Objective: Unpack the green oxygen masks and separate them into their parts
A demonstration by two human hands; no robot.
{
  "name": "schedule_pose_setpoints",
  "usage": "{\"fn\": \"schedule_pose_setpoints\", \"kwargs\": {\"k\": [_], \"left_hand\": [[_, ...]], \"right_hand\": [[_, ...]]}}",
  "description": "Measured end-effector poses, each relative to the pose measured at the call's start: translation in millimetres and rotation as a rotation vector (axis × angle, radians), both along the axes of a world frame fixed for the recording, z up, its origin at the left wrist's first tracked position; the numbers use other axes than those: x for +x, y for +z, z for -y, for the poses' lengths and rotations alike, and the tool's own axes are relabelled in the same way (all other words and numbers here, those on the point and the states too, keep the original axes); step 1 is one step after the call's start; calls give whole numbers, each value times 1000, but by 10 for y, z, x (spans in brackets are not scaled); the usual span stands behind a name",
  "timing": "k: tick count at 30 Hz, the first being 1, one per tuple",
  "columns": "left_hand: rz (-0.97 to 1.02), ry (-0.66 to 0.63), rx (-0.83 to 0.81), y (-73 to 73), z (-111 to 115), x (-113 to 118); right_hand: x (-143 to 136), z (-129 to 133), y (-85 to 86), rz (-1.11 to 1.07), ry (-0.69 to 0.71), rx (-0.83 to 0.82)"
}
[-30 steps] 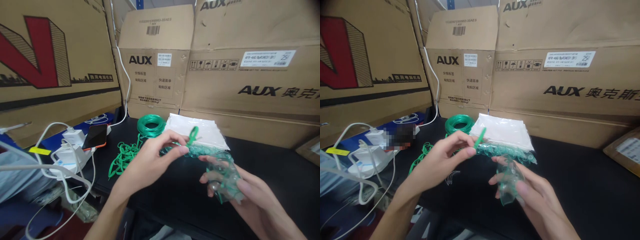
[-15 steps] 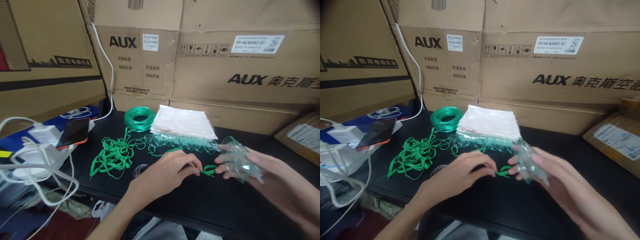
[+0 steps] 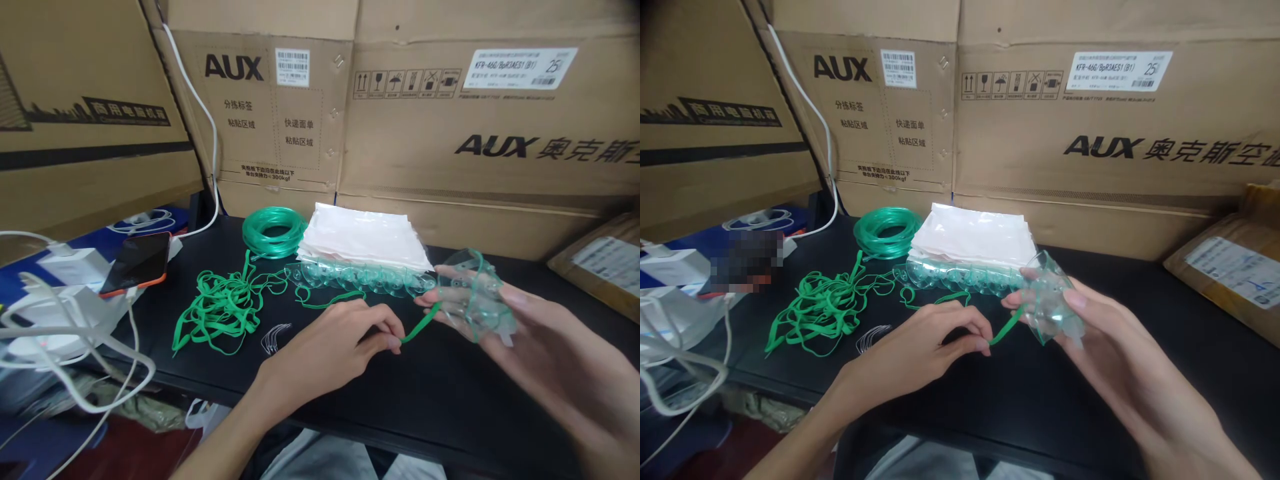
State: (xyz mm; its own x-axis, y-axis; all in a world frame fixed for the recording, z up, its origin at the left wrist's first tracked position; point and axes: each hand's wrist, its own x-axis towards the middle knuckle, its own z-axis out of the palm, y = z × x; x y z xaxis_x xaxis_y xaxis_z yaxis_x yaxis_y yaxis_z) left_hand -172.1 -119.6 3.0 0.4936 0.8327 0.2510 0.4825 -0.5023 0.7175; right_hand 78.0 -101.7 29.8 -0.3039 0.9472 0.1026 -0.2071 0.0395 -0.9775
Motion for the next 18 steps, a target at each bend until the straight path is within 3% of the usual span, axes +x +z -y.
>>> {"fn": "schedule_pose_setpoints", "kwargs": {"k": [3,7,10,14,18], "left_hand": [[-10,45,-17,-7,10,14],[146,100,-57,45,35,63],[339,51,-209,71,44,100],[541,-17,-410,56,32,133],[727,25,-517,32,14,157]], "right_hand": [[24,5,-1,25,-33,69],[149,-5,-104,77,109,53],[212,-7,-191,158,218,33],[131,65,-190,189,193,3],[61,105,-170,239,228,17]]}}
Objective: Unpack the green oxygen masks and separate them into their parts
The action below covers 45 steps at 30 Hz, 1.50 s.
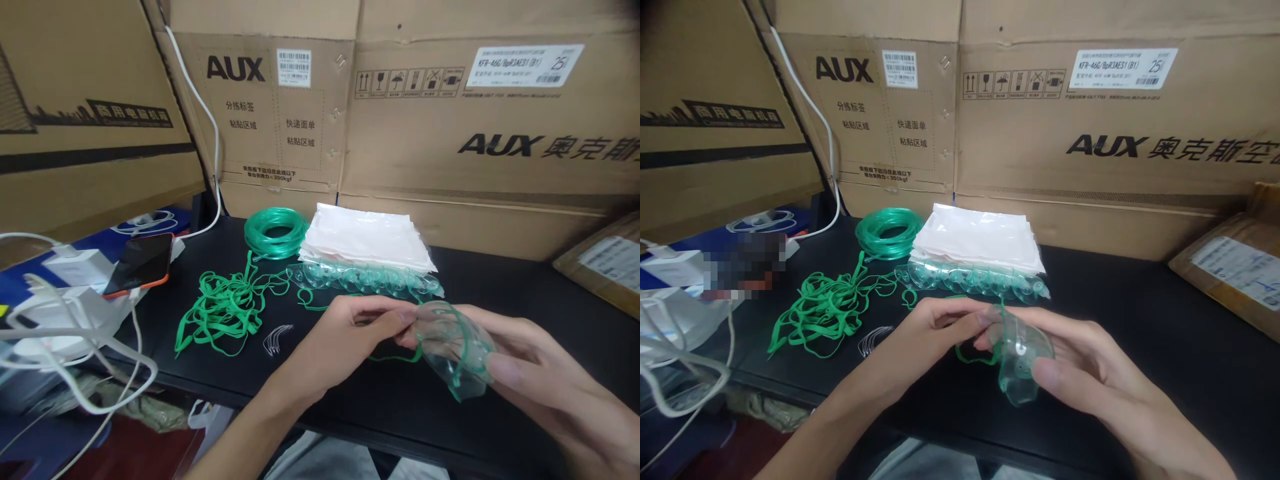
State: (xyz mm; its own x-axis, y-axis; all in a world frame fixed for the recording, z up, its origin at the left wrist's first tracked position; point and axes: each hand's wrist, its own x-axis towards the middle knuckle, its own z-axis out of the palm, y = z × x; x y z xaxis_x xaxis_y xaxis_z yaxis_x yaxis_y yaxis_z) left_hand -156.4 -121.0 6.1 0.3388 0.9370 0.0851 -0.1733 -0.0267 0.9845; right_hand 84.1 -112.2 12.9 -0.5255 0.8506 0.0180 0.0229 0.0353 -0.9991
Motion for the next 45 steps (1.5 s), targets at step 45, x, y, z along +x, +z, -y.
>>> {"fn": "schedule_pose_setpoints", "kwargs": {"k": [45], "left_hand": [[-196,190,259,4,-42,-48]], "right_hand": [[-281,-128,43,-119,-147,-34]]}}
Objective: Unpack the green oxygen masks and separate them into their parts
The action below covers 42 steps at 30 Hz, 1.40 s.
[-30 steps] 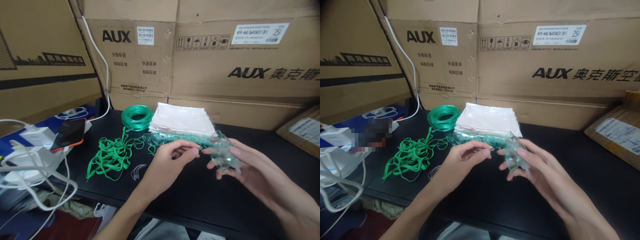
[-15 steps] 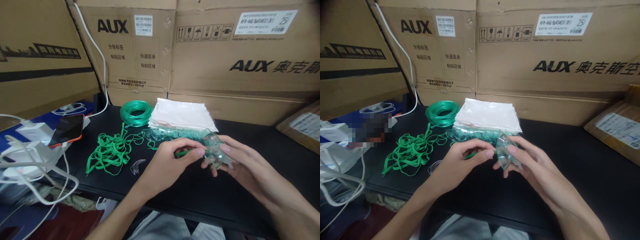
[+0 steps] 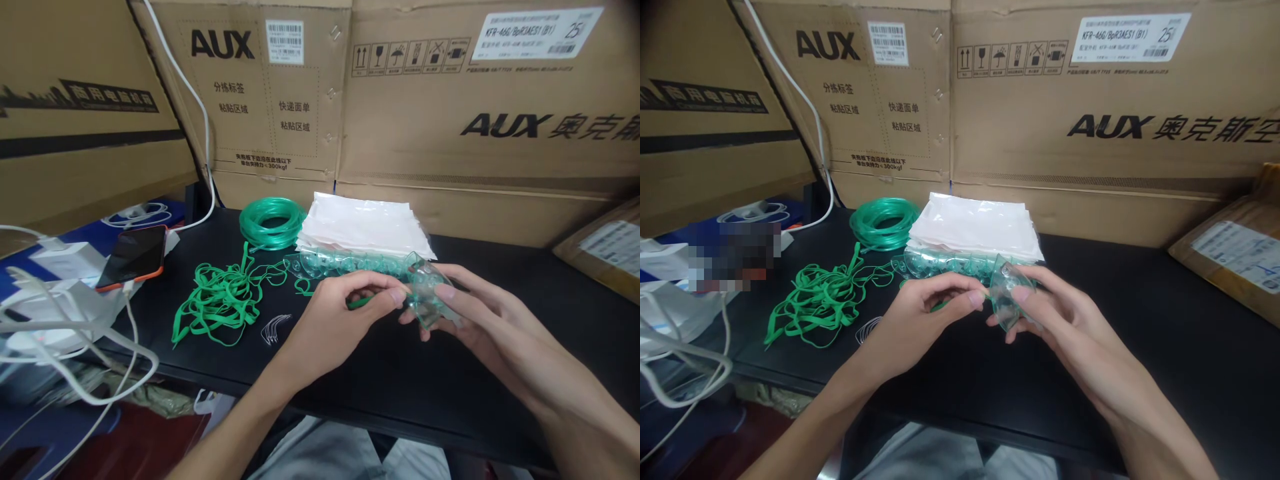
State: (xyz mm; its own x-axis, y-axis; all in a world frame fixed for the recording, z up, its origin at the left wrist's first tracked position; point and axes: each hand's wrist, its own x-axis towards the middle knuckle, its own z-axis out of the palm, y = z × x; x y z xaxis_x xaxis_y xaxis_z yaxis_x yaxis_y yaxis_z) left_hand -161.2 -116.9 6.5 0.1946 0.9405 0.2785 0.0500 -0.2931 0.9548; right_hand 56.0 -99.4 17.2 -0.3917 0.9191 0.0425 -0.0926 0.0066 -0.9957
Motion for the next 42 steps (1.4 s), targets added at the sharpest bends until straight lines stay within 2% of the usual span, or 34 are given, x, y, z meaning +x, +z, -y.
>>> {"fn": "schedule_pose_setpoints", "kwargs": {"k": [10,16,18,22,28,33,37,42], "left_hand": [[34,-26,24,-34,-2,8],[-37,-12,15,-52,3,-11],[-21,-1,8,-63,-6,-2],[36,35,-31,-84,-32,22],[156,-23,-116,-84,-20,47],[209,-73,-196,-72,-2,64],[126,-127,-172,-27,9,63],[-14,-37,-93,13,25,64]], "right_hand": [[-26,-5,-6,18,-42,39],[-56,-26,-55,69,-50,39],[-73,-26,-59,129,-101,99],[-102,16,-49,232,-252,348],[-132,82,-49,265,-261,530],[-118,76,-49,255,-277,497],[-104,63,-51,240,-278,443],[-142,71,-82,244,-207,393]]}}
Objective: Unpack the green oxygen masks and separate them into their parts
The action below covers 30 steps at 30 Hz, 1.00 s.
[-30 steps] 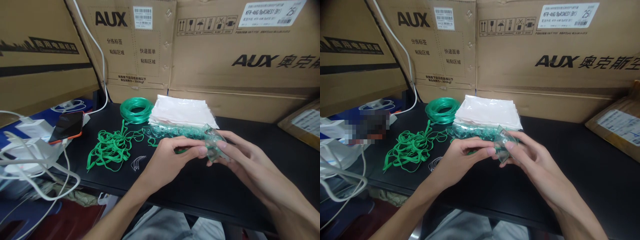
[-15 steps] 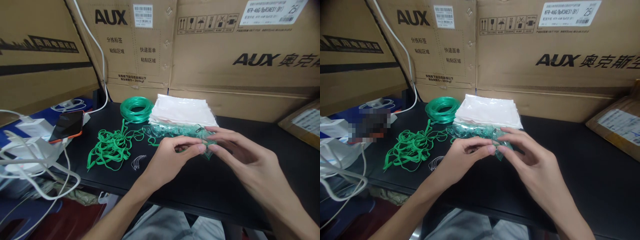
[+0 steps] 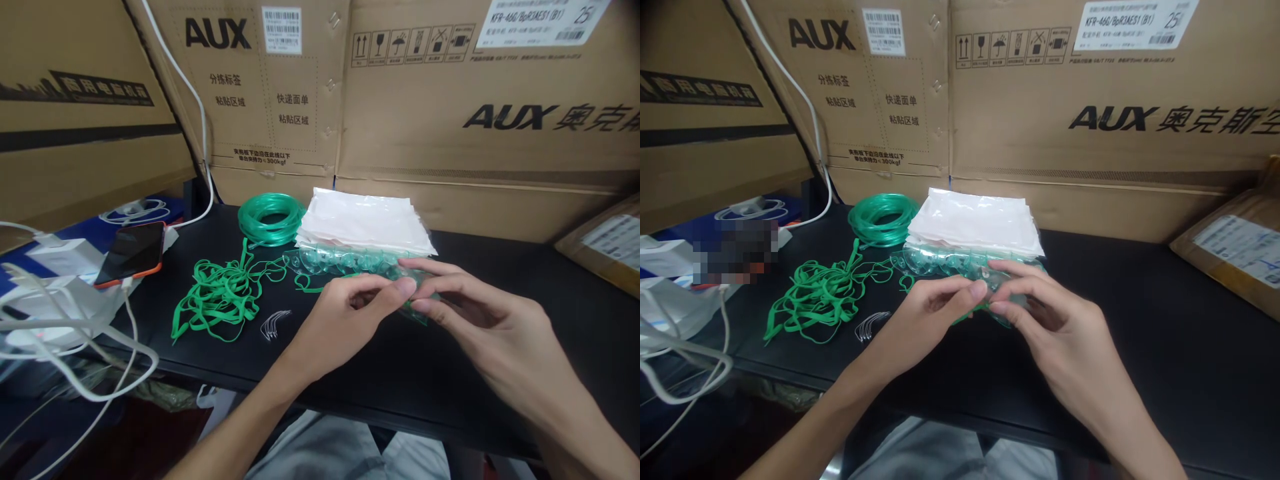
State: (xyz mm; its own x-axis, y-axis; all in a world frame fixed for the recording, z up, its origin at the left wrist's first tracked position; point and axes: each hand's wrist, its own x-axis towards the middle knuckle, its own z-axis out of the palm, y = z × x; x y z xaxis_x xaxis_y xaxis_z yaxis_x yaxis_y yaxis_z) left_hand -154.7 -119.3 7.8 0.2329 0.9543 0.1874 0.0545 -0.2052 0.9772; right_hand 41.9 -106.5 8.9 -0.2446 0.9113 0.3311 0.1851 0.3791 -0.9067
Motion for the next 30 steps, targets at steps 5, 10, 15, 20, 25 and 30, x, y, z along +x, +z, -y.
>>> {"fn": "schedule_pose_setpoints", "kwargs": {"k": [5,10,15,20,25,30], "left_hand": [[-97,2,48,-30,-3,-17],[-214,3,47,-40,-8,-27],[-269,-7,56,-50,-8,-26],[-334,-6,92,-45,5,-38],[-352,-5,108,-37,12,-42],[-300,-16,86,-55,20,-22]], "right_hand": [[-19,-15,-49,54,9,39],[39,-39,-32,120,-17,72],[80,-49,37,111,-111,114],[155,-40,124,73,-248,159],[235,-44,178,2,-356,217],[226,-63,174,91,-212,100]]}}
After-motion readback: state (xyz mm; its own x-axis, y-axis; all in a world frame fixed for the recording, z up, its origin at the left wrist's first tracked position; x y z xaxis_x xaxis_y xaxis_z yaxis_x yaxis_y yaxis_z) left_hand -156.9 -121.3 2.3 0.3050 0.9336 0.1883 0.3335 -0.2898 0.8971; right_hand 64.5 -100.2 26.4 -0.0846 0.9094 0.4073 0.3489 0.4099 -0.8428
